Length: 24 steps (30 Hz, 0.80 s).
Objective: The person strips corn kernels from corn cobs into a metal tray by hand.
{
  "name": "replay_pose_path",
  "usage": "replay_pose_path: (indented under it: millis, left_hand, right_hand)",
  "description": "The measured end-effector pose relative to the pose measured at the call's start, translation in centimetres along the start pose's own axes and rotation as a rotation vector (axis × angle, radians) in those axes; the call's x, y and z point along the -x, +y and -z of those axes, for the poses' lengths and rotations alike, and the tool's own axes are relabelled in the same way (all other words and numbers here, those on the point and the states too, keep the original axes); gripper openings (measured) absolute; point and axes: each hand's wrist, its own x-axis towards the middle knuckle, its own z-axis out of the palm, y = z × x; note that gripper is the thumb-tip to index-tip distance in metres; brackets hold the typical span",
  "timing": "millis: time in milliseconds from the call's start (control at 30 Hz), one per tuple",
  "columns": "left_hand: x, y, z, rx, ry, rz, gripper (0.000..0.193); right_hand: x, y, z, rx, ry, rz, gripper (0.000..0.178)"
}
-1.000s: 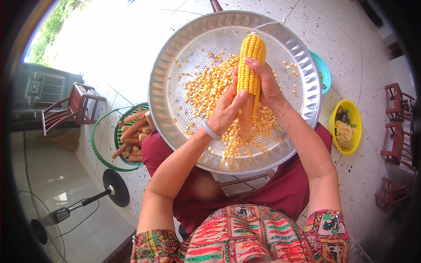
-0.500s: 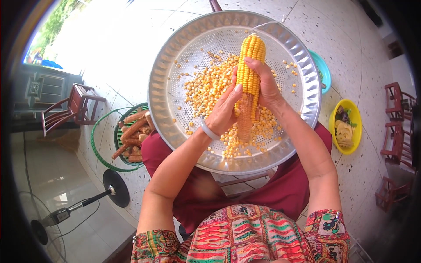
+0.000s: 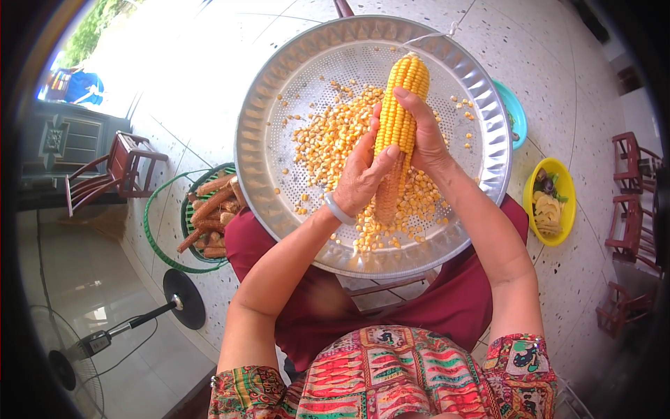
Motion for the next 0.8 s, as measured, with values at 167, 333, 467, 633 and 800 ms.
replay_pose_path:
  millis: [167, 333, 467, 633, 800]
  left_hand:
    - [0.0, -0.5, 0.2, -0.048, 0.007, -0.055, 0.077]
    - [0.0, -0.5, 0.6, 0.113, -0.052, 0.095, 0.075]
    - [0.1, -0.4, 0.5, 0.32, 0.011, 0.213, 0.062]
    - [-0.2, -0.6, 1.2, 0.322, -0.036, 0.231, 0.056]
    - [0.1, -0.3, 1.0, 0.288, -0.016, 0.199, 0.056]
  right_hand:
    - [-0.2, 0.0, 0.4, -0.025, -0.051, -0.03, 0.043]
    - [-0.1, -0.3, -0.2, -0.02, -0.013, -0.005, 0.04]
    - [-0.1, -0.3, 0.1, -0.025, -0.022, -0.034, 0.039]
    - [-0.4, 0.0, 0.5, -0.028, -0.007, -0.006, 0.038]
    - [-0.2, -0.2, 0.3, -0.017, -0.029, -0.029, 0.04]
